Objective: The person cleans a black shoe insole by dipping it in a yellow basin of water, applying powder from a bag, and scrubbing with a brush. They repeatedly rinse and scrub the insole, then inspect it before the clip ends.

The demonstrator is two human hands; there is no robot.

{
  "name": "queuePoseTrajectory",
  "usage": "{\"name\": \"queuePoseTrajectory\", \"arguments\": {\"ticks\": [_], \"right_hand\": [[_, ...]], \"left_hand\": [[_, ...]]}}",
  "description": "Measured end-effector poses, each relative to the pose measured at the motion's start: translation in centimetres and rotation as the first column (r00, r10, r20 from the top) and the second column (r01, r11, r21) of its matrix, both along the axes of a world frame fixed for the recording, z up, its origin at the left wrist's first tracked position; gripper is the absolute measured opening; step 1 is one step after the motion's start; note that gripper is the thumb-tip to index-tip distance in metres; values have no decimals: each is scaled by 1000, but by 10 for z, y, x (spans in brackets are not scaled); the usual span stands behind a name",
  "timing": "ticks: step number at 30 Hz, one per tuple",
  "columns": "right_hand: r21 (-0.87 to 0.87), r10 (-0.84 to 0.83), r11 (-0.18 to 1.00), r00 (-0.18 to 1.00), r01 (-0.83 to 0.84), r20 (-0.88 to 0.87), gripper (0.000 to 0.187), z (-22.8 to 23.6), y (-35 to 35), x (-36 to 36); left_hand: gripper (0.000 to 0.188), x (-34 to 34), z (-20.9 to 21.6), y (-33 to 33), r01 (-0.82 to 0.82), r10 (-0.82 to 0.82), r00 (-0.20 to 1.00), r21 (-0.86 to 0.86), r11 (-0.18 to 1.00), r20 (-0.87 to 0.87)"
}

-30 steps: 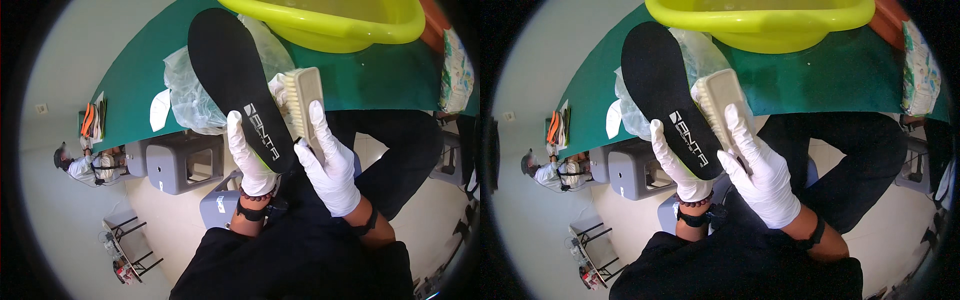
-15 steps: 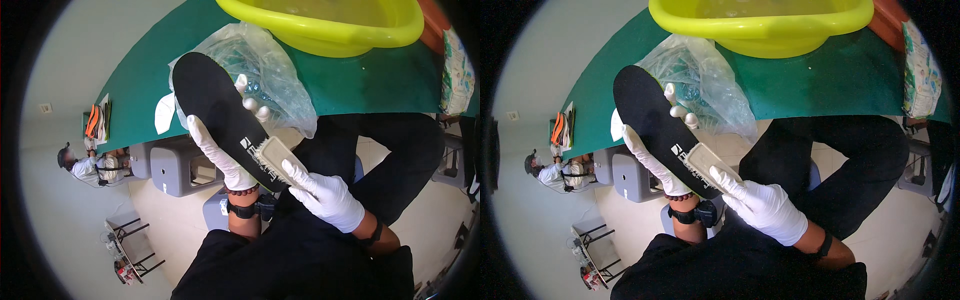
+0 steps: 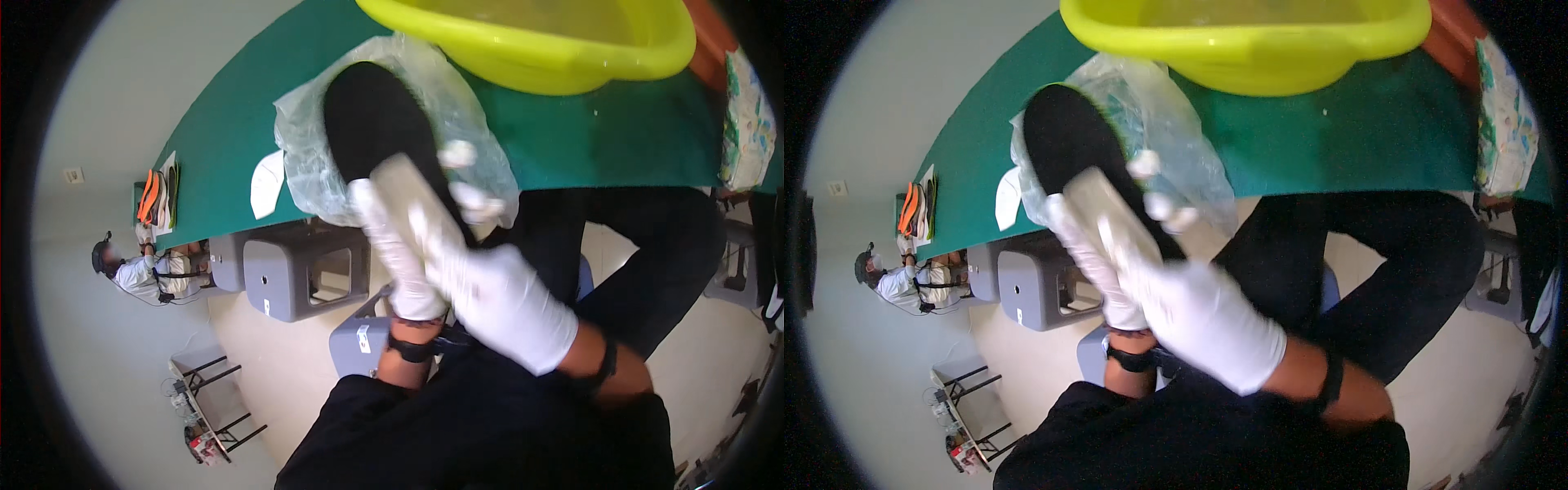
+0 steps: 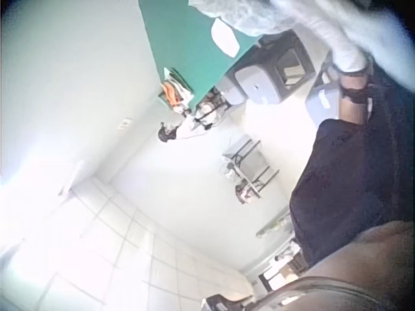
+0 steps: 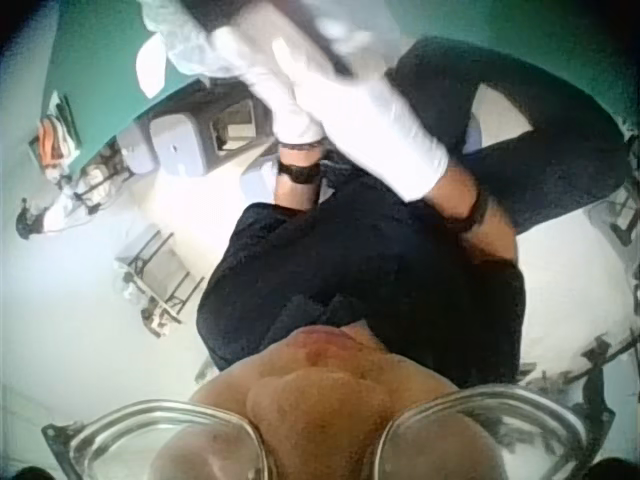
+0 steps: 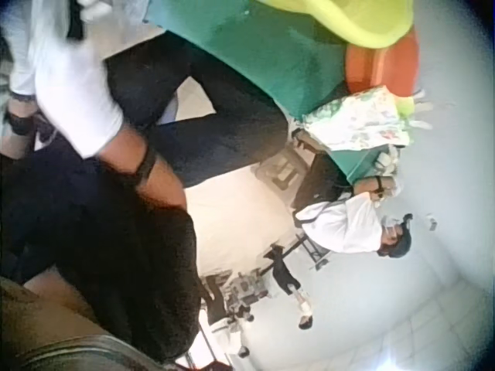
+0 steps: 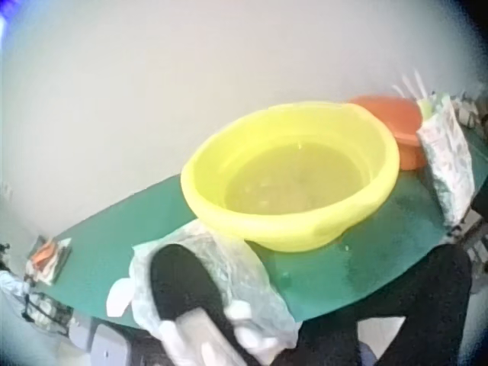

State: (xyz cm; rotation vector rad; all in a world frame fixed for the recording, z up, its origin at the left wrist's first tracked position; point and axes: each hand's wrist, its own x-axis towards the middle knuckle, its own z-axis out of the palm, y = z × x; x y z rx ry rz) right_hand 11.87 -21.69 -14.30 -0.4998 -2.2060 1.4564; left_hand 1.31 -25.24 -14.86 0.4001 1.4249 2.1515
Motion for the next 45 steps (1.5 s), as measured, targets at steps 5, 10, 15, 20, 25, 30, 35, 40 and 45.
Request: {"name": "queuePoseTrajectory", "arguments": {"ticks": [5,10,15,20,25,30,35,40,45], "right_hand": [[-170,91,981,994,-99,-52,38,-14,6,-13],[-183,6,983,997,-19,-74,40,3,22,-31],[-142,113,984,993,-106,44,46,-5,2,3],[263,-217,948,968,178,126,47,-16,37,-12],[146,-5,989,976,-28,219,54,-16,-9,28],[20,-250,968,966,250,68,61,-25,19,51],[-228,-249,947,965,225,-79,74,-37,16,41],[-208,-235,956,965,208,-115,71,-49,3,36],[-250,-49,966,998,58,45,67,-42,-6,55]], "left_hand": [[74,-15,-2,6,-17,-33,962,180,984,271],[78,-14,-23,9,43,-42,999,95,995,-15],[78,-27,2,11,-92,15,918,175,980,397],[73,11,-2,22,161,-224,898,191,968,379],[74,-37,-22,4,148,-293,891,389,909,346],[76,-28,-2,2,165,-291,895,357,920,338],[77,-19,-5,7,179,-442,798,541,822,409],[76,-21,-3,6,147,-379,839,507,849,391],[71,-60,-12,0,169,-411,847,562,810,337]]}}
